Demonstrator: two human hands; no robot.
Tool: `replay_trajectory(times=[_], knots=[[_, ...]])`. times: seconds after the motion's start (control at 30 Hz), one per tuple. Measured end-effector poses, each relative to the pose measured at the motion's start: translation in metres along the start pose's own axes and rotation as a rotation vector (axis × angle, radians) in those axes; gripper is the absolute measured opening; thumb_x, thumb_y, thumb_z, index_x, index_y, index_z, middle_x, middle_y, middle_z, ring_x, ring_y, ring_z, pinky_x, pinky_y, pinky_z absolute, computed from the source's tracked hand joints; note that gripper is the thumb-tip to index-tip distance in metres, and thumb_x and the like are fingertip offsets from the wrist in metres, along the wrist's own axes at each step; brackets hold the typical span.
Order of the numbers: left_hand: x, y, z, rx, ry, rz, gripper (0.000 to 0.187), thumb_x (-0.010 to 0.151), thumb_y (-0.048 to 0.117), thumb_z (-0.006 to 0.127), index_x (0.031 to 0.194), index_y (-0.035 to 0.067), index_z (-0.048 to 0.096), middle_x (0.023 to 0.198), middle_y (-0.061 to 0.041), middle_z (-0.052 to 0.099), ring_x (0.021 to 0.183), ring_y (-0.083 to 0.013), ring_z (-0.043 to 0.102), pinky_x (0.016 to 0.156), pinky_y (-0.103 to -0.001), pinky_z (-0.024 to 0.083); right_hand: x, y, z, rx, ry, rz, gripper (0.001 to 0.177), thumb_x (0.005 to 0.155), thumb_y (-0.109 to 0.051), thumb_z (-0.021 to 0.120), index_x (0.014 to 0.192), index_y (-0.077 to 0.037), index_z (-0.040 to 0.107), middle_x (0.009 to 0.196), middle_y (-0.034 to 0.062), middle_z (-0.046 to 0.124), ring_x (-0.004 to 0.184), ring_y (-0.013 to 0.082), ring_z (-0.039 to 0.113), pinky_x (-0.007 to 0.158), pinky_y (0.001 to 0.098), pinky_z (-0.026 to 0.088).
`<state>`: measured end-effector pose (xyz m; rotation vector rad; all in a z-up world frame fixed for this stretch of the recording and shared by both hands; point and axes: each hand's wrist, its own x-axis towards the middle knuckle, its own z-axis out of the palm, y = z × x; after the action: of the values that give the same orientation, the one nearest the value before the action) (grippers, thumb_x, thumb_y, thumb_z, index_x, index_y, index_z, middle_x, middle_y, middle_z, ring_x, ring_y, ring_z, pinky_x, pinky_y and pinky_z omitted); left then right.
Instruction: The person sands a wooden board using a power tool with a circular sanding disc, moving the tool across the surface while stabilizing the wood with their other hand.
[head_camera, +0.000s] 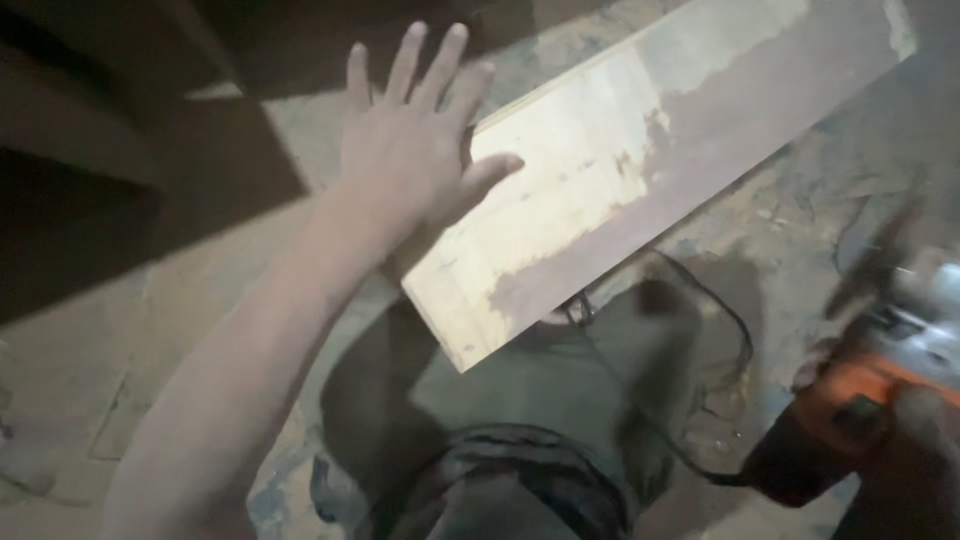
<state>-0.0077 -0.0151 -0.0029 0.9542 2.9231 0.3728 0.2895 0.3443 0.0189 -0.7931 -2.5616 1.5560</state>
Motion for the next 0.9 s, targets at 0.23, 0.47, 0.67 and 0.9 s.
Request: replay_trajectory(times=[0.23, 0.47, 0.67, 0.9], knots=[[-0.017, -0.016, -0.009, -0.317, -0.293, -0.241, 0.053, 0.103, 0.051, 0.044, 0.111, 0.008, 0.073, 0.120, -0.021, 0.072, 0.113, -0.0423, 0.065, 0.097, -0.054, 0.050, 0.021, -0.053, 0.032, -0.350, -0.326, -0.350, 0.049, 0.087, -0.026, 0.076, 0.125, -0.002, 0.056, 0.104, 0.0048, 0.068, 0.087, 0.0150, 0.067, 0.069, 0.0249, 0.057], [-0.010, -0.032, 0.008, -0.565, -0.225, -0.093, 0.047, 0.102, 0.040, 0.041, 0.105, 0.004, 0.072, 0.115, -0.022, 0.069, 0.106, -0.0429, 0.064, 0.090, -0.051, 0.050, 0.027, -0.145, 0.124, -0.715, -0.743, -0.098, 0.030, 0.087, -0.037, 0.079, 0.098, -0.009, 0.076, 0.077, 0.0036, 0.076, 0.066, 0.0154, 0.073, 0.062, 0.0335, 0.061], [-0.011, -0.032, 0.006, -0.585, -0.294, -0.124, 0.048, 0.102, 0.040, 0.040, 0.104, 0.004, 0.073, 0.111, -0.021, 0.073, 0.105, -0.0413, 0.067, 0.091, -0.051, 0.051, 0.060, -0.169, 0.129, -1.215, -0.773, -0.069, 0.027, 0.096, -0.040, 0.066, 0.114, -0.021, 0.073, 0.094, 0.0005, 0.075, 0.076, 0.0155, 0.074, 0.080, 0.0253, 0.061], [-0.008, -0.033, 0.006, -0.586, -0.300, -0.147, 0.050, 0.101, 0.041, 0.038, 0.103, 0.004, 0.072, 0.112, -0.021, 0.070, 0.105, -0.0432, 0.064, 0.092, -0.054, 0.049, 0.069, -0.141, 0.102, -0.730, -0.613, -0.247, 0.043, 0.076, -0.019, 0.080, 0.116, -0.010, 0.067, 0.111, 0.0049, 0.077, 0.096, 0.0210, 0.072, 0.086, 0.0347, 0.062]])
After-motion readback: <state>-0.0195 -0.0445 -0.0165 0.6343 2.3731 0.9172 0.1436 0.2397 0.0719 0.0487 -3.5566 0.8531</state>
